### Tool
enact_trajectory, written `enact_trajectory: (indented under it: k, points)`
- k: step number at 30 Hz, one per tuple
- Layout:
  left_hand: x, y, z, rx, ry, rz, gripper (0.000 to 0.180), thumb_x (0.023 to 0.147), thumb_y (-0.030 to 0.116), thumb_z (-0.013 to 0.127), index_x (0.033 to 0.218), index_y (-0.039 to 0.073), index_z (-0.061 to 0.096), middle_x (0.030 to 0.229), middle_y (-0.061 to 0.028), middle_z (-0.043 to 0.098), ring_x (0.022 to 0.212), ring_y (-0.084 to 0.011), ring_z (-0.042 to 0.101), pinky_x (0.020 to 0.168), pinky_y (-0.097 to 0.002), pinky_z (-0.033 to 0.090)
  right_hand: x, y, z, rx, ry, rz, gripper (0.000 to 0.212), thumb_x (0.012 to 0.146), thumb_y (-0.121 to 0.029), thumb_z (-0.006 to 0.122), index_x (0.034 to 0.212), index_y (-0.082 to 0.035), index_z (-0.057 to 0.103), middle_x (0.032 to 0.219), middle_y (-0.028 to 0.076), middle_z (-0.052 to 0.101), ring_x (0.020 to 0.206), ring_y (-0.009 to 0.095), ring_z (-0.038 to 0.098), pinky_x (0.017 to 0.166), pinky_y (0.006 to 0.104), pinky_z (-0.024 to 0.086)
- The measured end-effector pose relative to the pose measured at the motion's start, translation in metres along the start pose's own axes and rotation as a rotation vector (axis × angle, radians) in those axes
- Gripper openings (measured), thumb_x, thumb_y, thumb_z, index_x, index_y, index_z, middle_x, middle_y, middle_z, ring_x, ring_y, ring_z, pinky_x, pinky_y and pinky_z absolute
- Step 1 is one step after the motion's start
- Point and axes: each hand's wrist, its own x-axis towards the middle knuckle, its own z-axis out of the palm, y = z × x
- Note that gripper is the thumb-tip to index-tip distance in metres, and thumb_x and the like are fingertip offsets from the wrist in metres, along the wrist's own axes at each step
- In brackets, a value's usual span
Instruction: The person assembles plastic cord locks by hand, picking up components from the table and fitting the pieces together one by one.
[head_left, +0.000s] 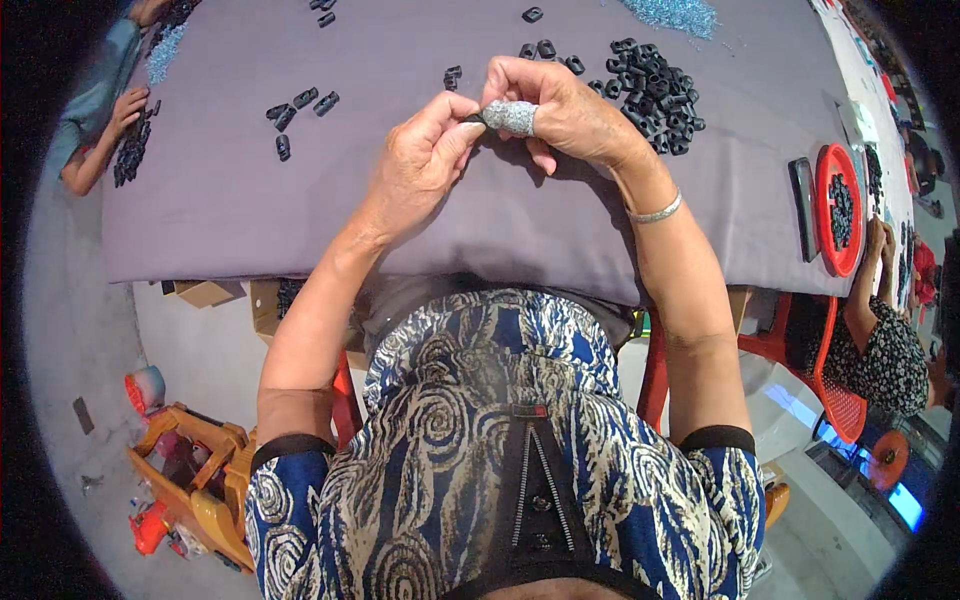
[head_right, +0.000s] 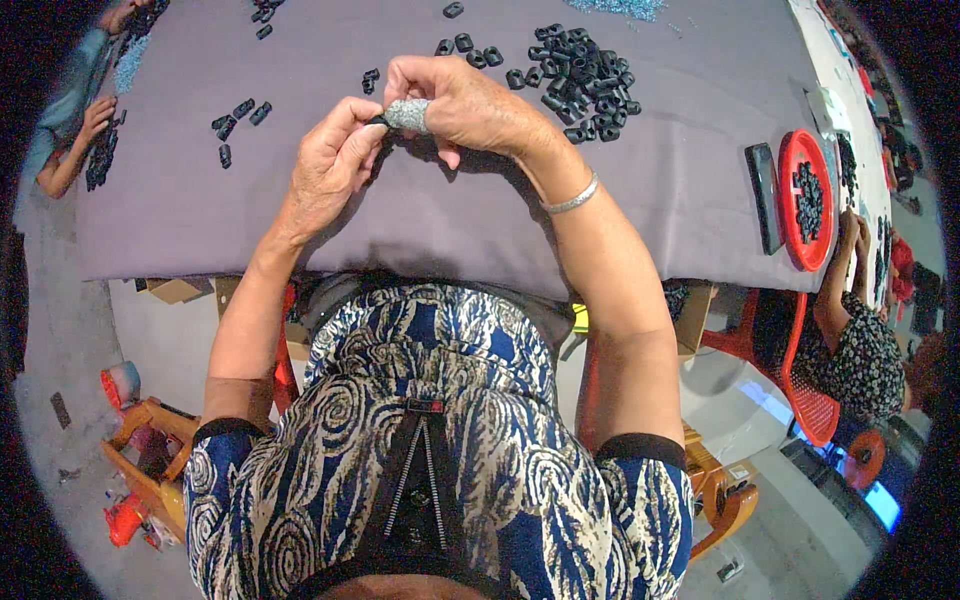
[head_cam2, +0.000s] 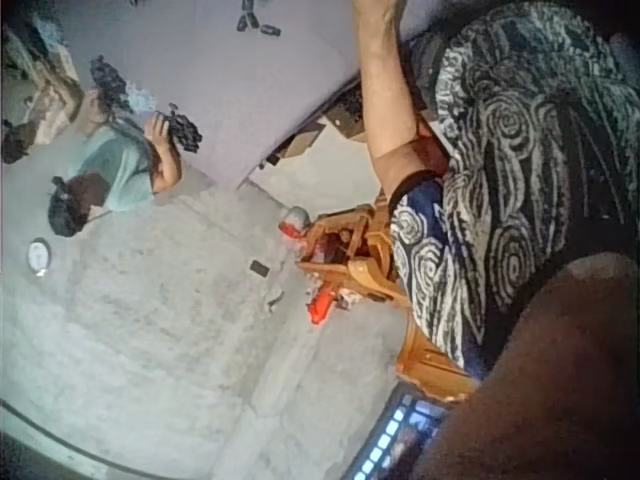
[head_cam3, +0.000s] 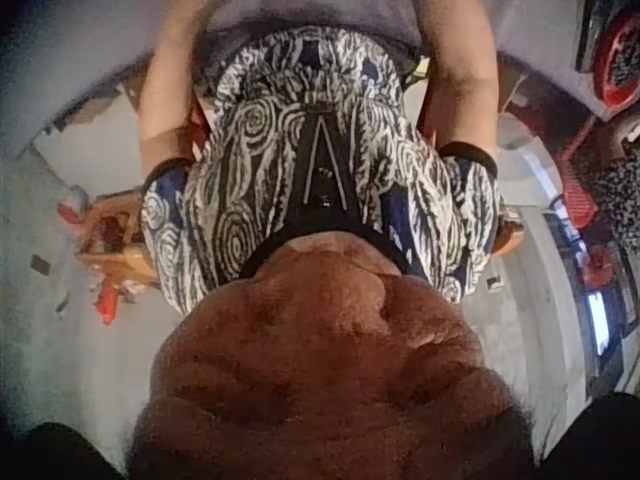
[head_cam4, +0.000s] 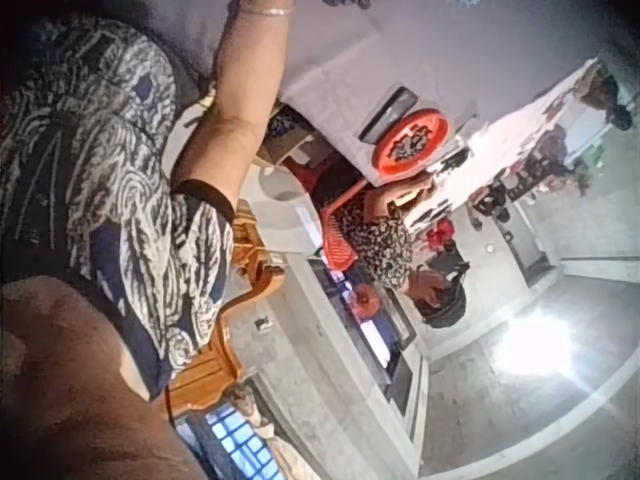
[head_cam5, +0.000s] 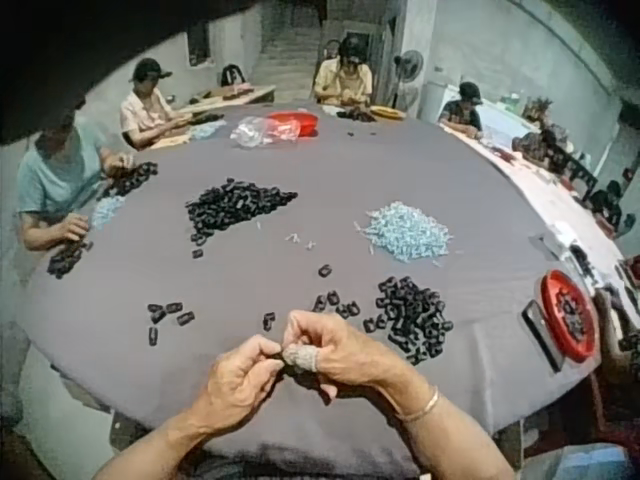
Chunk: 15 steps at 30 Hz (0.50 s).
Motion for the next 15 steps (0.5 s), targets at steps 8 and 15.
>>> enact_trajectory:
  k: [8,15]
  points:
    - [0.002,-0.007,-0.001,0.002,0.001,-0.005,0.012,0.097,0.014,0.051,0.100,0.004,0.056,0.067,0.0059,0.045,0.055,-0.0014,0.039,0.048,-0.0170,0.032,-0.002,0.001,0.007,-0.031,0.041,0.000,0.017,0.089,-0.017,0.061,0.081,-0.005,0.051,0.061,-0.002,0.050,0.041,0.003,0.044,0.033,0.0185,0.037]
    - [0.002,-0.001,0.002,-0.021,0.053,-0.045,0.011,0.095,0.012,0.052,0.093,0.002,0.057,0.064,0.0052,0.046,0.056,-0.0022,0.040,0.049,-0.0194,0.034,-0.001,0.001,0.011,-0.206,0.115,-0.084,0.016,0.089,-0.013,0.059,0.079,-0.004,0.051,0.061,-0.002,0.050,0.042,0.003,0.044,0.035,0.0187,0.038]
